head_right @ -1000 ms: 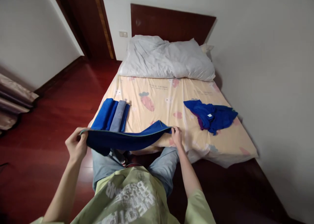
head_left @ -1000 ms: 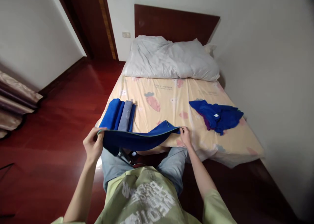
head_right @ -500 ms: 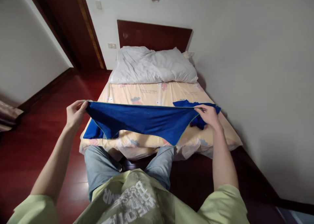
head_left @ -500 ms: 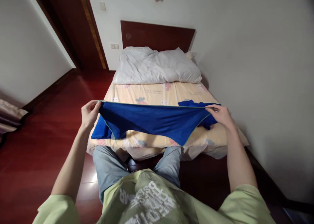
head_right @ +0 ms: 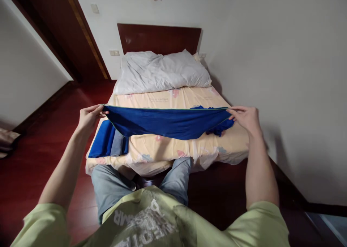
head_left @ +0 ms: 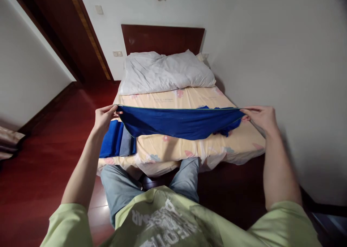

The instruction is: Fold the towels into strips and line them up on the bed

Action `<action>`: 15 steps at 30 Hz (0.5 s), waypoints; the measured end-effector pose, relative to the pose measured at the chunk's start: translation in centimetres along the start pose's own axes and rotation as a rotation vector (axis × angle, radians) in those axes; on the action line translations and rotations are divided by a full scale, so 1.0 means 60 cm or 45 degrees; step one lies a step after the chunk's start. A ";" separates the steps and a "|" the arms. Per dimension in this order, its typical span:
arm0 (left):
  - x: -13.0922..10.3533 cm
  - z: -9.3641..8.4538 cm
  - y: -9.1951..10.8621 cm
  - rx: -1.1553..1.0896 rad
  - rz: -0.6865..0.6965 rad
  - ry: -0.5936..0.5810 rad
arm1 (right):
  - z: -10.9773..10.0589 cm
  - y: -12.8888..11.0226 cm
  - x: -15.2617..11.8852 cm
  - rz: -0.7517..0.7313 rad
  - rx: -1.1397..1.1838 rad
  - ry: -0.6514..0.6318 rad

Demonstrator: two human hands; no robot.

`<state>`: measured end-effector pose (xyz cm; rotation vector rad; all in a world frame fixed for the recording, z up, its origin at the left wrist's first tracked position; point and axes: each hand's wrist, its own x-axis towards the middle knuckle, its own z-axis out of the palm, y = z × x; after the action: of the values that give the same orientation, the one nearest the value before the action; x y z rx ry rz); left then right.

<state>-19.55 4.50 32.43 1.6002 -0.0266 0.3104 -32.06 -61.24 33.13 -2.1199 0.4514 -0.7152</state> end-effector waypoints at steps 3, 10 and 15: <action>0.017 0.024 0.009 -0.058 -0.044 -0.101 | -0.015 -0.004 0.012 0.013 0.093 0.023; 0.082 0.081 -0.007 -0.051 -0.164 -0.195 | -0.004 0.009 0.058 0.044 0.197 0.008; 0.123 0.122 -0.042 -0.005 -0.187 -0.264 | 0.056 0.036 0.108 0.167 0.251 0.000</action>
<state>-10.58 -1.28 31.41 1.6156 -0.0682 0.0300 -25.08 -64.03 31.89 -1.8880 0.4948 -0.6564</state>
